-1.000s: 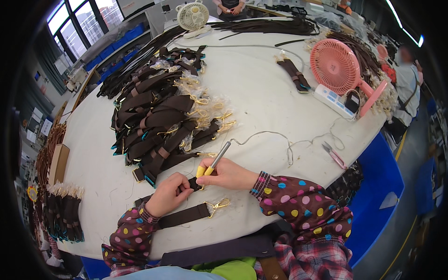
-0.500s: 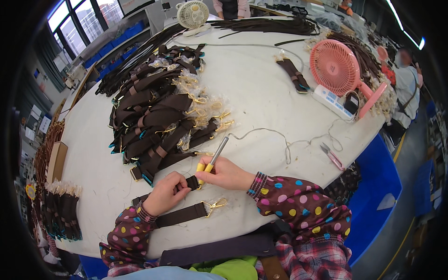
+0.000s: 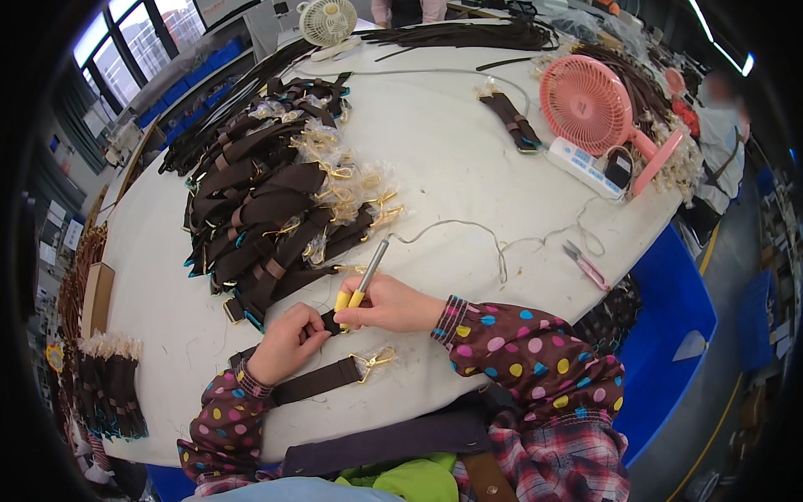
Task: The worker finishes the edges of leather straps with metal clips using a heat tool at a workbench.
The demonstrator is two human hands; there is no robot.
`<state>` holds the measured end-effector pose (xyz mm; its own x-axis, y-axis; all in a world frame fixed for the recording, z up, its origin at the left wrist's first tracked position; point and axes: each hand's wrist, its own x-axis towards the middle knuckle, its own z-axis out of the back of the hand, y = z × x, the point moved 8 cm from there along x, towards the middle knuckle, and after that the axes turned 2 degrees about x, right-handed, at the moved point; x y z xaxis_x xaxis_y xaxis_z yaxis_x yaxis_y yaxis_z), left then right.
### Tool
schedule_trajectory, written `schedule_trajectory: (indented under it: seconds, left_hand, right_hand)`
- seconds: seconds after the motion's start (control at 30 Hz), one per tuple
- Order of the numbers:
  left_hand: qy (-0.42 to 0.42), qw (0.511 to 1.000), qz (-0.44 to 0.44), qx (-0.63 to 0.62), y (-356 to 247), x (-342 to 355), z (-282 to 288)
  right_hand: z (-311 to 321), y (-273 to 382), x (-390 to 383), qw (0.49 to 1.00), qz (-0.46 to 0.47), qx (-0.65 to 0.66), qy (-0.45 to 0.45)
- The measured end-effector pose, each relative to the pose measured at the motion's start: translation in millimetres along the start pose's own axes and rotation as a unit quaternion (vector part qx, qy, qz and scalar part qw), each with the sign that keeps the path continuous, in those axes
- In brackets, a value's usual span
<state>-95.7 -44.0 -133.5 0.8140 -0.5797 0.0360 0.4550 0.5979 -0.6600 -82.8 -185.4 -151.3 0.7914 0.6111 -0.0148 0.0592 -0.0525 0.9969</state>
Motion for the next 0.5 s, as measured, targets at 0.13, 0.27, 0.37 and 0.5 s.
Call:
schedule_trajectory:
  seconds: [0.13,0.27,0.37,0.5]
  left_hand:
    - [0.007,1.000,-0.001,0.006,-2,0,-2]
    - [0.007,1.000,0.004,-0.008,-1,-3,-4]
    - [0.000,1.000,0.012,-0.006,4,-6,-2]
    - [-0.008,1.000,-0.004,-0.013,7,2,-1]
  right_hand:
    - [-5,6,-5,0.994,0.081,-0.070,0.036]
    - [-7,3,-6,0.995,0.063,-0.069,0.035]
    - [-4,-2,-1,0.997,0.032,-0.075,0.005]
    - [9,3,-2,0.980,0.070,-0.147,-0.110]
